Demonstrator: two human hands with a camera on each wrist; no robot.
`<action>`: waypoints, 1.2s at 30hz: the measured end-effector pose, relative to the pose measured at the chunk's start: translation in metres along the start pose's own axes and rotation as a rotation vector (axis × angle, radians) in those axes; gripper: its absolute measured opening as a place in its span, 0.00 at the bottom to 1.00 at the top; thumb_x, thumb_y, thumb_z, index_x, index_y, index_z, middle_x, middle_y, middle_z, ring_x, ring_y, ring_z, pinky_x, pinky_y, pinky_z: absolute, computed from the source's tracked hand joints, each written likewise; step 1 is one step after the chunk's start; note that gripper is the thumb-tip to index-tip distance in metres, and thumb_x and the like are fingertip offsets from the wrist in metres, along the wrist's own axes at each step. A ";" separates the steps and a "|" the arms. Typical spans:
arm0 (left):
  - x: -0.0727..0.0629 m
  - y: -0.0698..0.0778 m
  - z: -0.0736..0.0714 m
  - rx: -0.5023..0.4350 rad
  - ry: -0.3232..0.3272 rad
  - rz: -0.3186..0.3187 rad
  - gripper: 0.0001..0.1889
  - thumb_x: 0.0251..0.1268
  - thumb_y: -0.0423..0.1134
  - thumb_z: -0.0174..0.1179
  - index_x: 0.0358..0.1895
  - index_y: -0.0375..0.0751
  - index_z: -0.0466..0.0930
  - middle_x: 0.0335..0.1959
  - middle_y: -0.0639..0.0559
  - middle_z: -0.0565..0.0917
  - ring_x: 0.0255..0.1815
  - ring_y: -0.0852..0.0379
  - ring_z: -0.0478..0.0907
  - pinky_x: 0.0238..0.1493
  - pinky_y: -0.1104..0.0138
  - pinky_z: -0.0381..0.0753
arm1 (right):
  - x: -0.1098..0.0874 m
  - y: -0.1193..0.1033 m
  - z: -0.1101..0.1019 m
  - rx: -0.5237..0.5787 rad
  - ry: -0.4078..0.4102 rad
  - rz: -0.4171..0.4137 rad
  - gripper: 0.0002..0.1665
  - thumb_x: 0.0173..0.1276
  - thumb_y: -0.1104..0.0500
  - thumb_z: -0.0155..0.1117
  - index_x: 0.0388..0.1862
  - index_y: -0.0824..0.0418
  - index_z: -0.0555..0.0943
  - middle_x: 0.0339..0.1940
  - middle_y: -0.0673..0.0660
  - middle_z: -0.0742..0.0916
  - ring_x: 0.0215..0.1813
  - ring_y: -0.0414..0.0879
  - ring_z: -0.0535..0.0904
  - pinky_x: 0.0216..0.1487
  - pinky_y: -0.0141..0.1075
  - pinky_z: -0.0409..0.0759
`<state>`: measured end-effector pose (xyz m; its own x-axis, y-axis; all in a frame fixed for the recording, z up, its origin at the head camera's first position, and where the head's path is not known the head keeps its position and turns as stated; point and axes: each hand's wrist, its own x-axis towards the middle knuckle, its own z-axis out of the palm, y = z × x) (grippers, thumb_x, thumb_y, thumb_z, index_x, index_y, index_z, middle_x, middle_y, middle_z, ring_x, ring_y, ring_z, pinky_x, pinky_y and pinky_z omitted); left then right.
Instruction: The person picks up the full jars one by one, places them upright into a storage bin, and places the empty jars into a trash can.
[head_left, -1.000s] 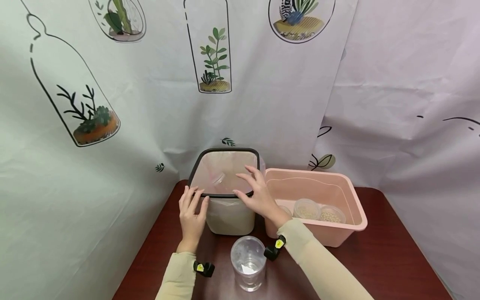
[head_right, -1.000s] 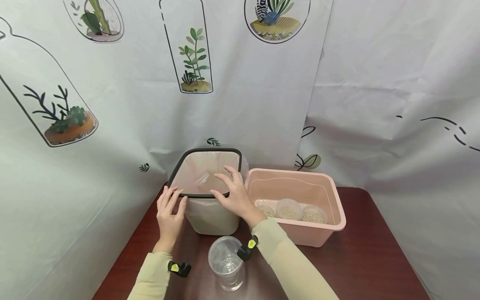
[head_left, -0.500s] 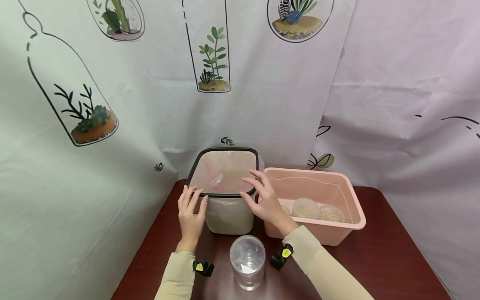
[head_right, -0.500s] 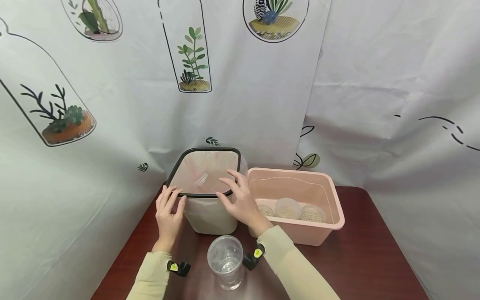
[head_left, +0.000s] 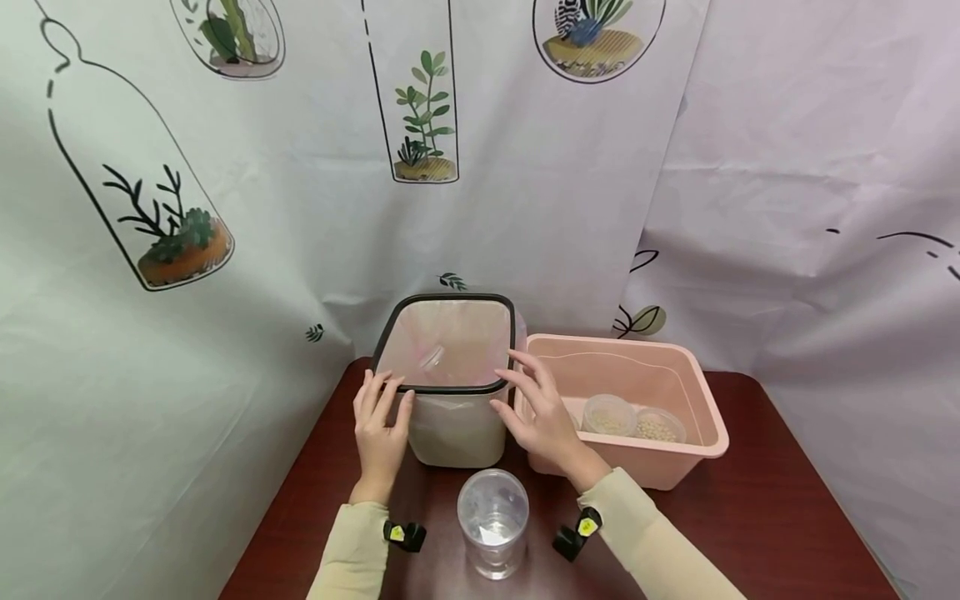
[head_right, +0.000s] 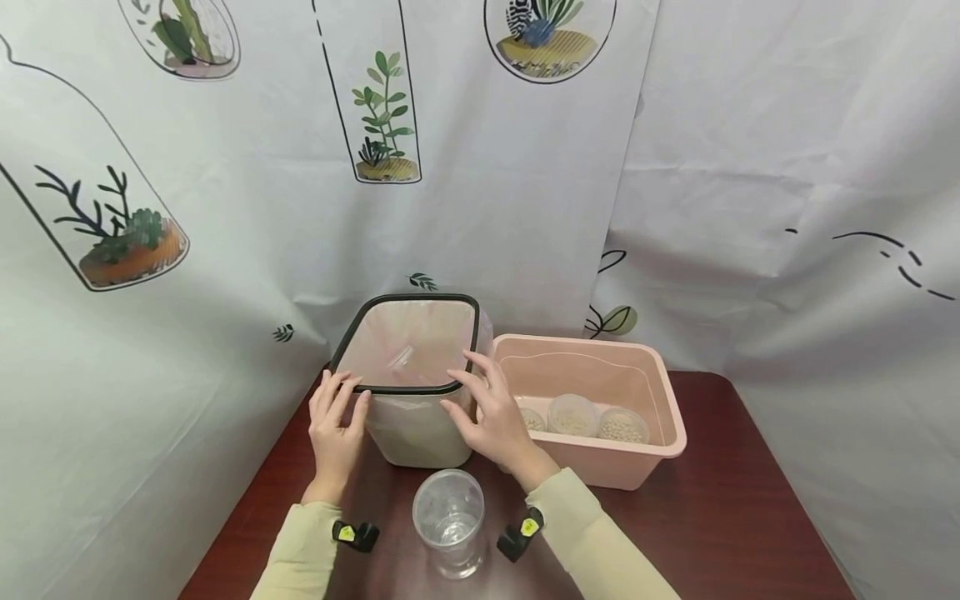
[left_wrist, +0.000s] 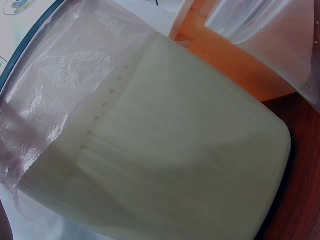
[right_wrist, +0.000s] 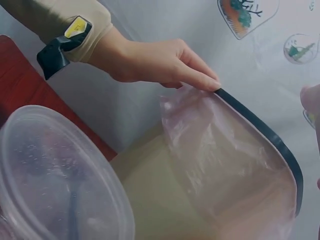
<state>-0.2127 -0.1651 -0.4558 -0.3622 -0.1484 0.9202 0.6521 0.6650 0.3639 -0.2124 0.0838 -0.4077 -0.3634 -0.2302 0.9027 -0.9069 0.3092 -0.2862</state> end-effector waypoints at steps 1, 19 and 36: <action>0.000 0.000 0.000 -0.001 0.000 -0.002 0.14 0.51 0.25 0.65 0.44 0.33 0.82 0.50 0.37 0.78 0.62 0.32 0.63 0.63 0.47 0.60 | -0.002 0.000 -0.001 0.000 0.001 0.001 0.23 0.66 0.49 0.59 0.50 0.67 0.78 0.59 0.67 0.72 0.60 0.60 0.67 0.58 0.44 0.68; -0.003 -0.003 0.001 -0.004 -0.007 -0.007 0.13 0.54 0.29 0.65 0.45 0.35 0.82 0.50 0.38 0.78 0.62 0.32 0.62 0.63 0.47 0.60 | -0.055 -0.014 -0.004 0.003 -0.076 0.015 0.20 0.67 0.52 0.59 0.49 0.66 0.78 0.54 0.65 0.77 0.56 0.58 0.73 0.62 0.38 0.65; 0.000 -0.009 0.002 -0.008 -0.010 -0.012 0.12 0.60 0.36 0.62 0.45 0.35 0.82 0.51 0.40 0.78 0.63 0.32 0.62 0.64 0.48 0.59 | -0.091 -0.024 -0.002 0.025 -0.122 0.045 0.21 0.64 0.54 0.63 0.53 0.62 0.78 0.57 0.64 0.75 0.56 0.57 0.73 0.59 0.33 0.68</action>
<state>-0.2196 -0.1701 -0.4596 -0.3768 -0.1486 0.9143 0.6528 0.6577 0.3760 -0.1570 0.0996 -0.4821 -0.4261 -0.3279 0.8432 -0.8934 0.2991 -0.3352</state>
